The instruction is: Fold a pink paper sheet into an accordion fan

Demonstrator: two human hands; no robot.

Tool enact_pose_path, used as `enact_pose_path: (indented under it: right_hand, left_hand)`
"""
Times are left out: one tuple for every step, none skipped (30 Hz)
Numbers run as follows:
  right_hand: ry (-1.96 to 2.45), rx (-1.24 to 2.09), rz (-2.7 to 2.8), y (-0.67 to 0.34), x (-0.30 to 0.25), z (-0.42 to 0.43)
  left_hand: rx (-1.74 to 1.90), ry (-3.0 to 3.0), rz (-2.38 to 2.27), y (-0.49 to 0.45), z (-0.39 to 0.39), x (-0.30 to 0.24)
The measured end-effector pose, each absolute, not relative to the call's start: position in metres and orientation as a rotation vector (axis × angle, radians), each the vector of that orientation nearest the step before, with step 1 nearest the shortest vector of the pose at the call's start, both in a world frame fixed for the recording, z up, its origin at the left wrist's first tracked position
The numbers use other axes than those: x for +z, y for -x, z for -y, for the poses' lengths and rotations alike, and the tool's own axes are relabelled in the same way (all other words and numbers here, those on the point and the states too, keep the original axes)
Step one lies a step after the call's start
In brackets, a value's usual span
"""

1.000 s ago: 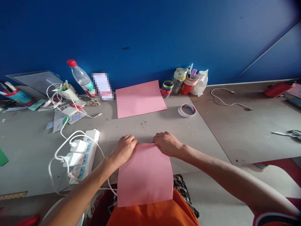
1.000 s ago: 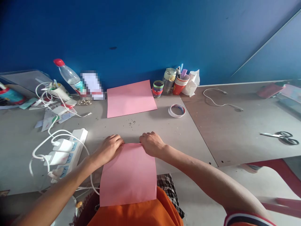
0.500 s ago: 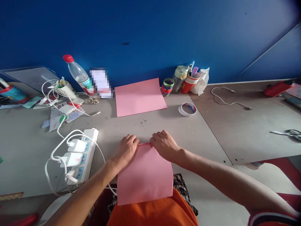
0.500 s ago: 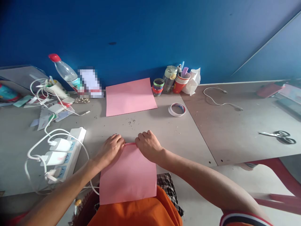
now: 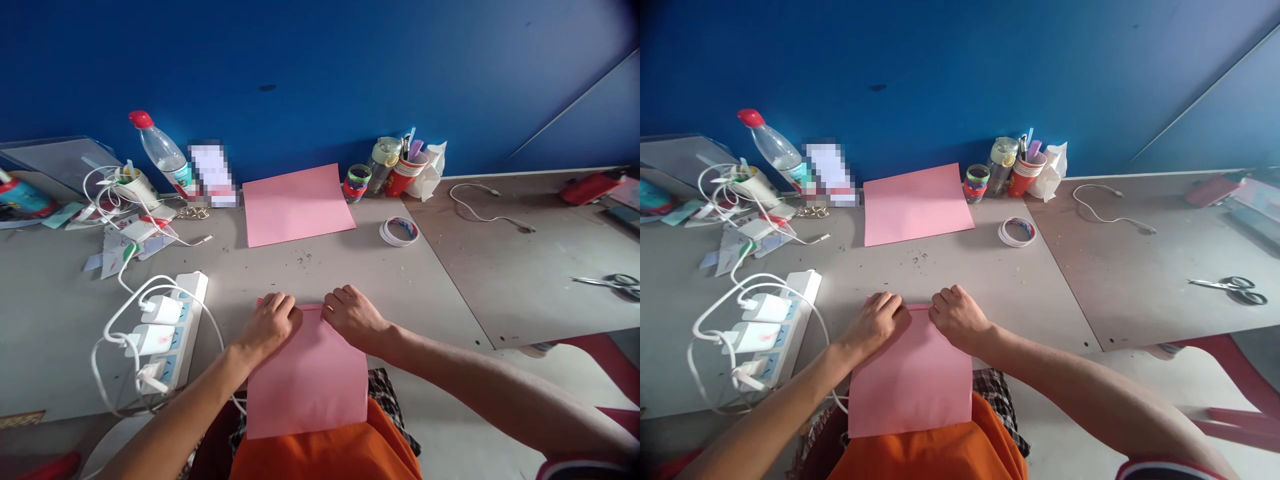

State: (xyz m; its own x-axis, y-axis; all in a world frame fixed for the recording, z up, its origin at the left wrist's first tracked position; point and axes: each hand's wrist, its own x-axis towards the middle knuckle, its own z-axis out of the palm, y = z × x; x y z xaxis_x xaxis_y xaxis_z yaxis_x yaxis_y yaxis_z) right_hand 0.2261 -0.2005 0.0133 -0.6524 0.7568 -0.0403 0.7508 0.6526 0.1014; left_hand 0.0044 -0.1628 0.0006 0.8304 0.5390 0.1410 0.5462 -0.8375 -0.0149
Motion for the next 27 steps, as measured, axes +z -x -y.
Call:
enact_pose_path:
  right_hand:
    - [-1.273, 0.125, -2.781, -0.227, 0.013, 0.202]
    - [-1.277, 0.134, -2.779, -0.227, 0.013, 0.203]
    - [-1.283, 0.14, -2.778, -0.227, 0.013, 0.205]
    - [-1.291, 0.143, -2.776, -0.227, 0.013, 0.206]
    - [-1.296, 0.142, -2.775, -0.228, 0.013, 0.207]
    - [-1.3, 0.141, -2.774, -0.228, 0.013, 0.208]
    - [-1.303, 0.141, -2.774, -0.227, 0.013, 0.209]
    - [-1.308, 0.144, -2.774, -0.227, 0.013, 0.21]
    - [-1.313, 0.149, -2.773, -0.227, 0.012, 0.211]
    - [-1.32, 0.154, -2.772, -0.227, 0.012, 0.212]
    - [-1.329, 0.158, -2.771, -0.227, 0.012, 0.213]
    - [-1.339, 0.159, -2.768, -0.227, 0.011, 0.214]
    - [-1.349, 0.158, -2.765, -0.227, 0.01, 0.215]
    - [-1.358, 0.154, -2.763, -0.227, 0.01, 0.216]
    - [-1.365, 0.15, -2.763, -0.226, 0.009, 0.217]
    - [-1.369, 0.148, -2.764, -0.226, 0.009, 0.217]
    - [-1.37, 0.146, -2.766, -0.226, 0.008, 0.217]
    - [-1.37, 0.145, -2.767, -0.226, 0.008, 0.217]
    - [-1.369, 0.146, -2.768, -0.226, 0.008, 0.218]
    - [-1.372, 0.147, -2.768, -0.226, 0.007, 0.218]
    - [-1.38, 0.149, -2.766, -0.226, 0.007, 0.219]
    - [-1.389, 0.15, -2.765, -0.226, 0.006, 0.219]
    - [-1.402, 0.151, -2.763, -0.226, 0.006, 0.22]
    - [-1.418, 0.152, -2.761, -0.226, 0.005, 0.221]
    - [-1.435, 0.152, -2.756, -0.227, 0.004, 0.222]
    - [-1.452, 0.151, -2.75, -0.227, 0.003, 0.223]
    - [-1.467, 0.149, -2.745, -0.228, 0.003, 0.223]
  left_hand:
    - [-0.222, 2.956, 0.875, -0.003, 0.163, -0.002]
    - [-0.239, 2.955, 0.878, -0.003, 0.164, -0.003]
    - [-0.249, 2.952, 0.881, -0.002, 0.164, -0.004]
    - [-0.251, 2.946, 0.882, -0.001, 0.165, -0.005]
    - [-0.241, 2.936, 0.876, -0.001, 0.166, -0.005]
    - [-0.225, 2.922, 0.862, 0.0, 0.168, -0.004]
    - [-0.209, 2.907, 0.845, 0.0, 0.169, -0.003]
    - [-0.196, 2.891, 0.836, 0.0, 0.171, -0.002]
    - [-0.189, 2.873, 0.844, 0.0, 0.174, -0.001]
    - [-0.189, 2.855, 0.864, 0.0, 0.177, 0.0]
    - [-0.19, 2.838, 0.891, 0.0, 0.18, 0.001]
    - [-0.189, 2.821, 0.92, -0.001, 0.184, 0.002]
    - [-0.181, 2.802, 0.949, -0.001, 0.187, 0.003]
    - [-0.167, 2.782, 0.972, -0.002, 0.191, 0.004]
    - [-0.152, 2.763, 0.991, -0.003, 0.194, 0.004]
    - [-0.139, 2.745, 1.008, -0.003, 0.196, 0.004]
    - [-0.126, 2.73, 1.026, -0.004, 0.199, 0.004]
    - [-0.114, 2.72, 1.042, -0.004, 0.2, 0.003]
    - [-0.106, 2.718, 1.054, -0.005, 0.202, 0.002]
    - [-0.105, 2.721, 1.062, -0.005, 0.203, 0.001]
    - [-0.111, 2.728, 1.068, -0.005, 0.204, 0.0]
    - [-0.122, 2.735, 1.079, -0.005, 0.205, -0.002]
    - [-0.142, 2.74, 1.095, -0.004, 0.205, -0.003]
    - [-0.168, 2.743, 1.118, -0.004, 0.205, -0.004]
    - [-0.192, 2.745, 1.145, -0.003, 0.205, -0.005]
    - [-0.21, 2.75, 1.171, -0.002, 0.205, -0.006]
    - [-0.223, 2.757, 1.193, -0.001, 0.205, -0.007]
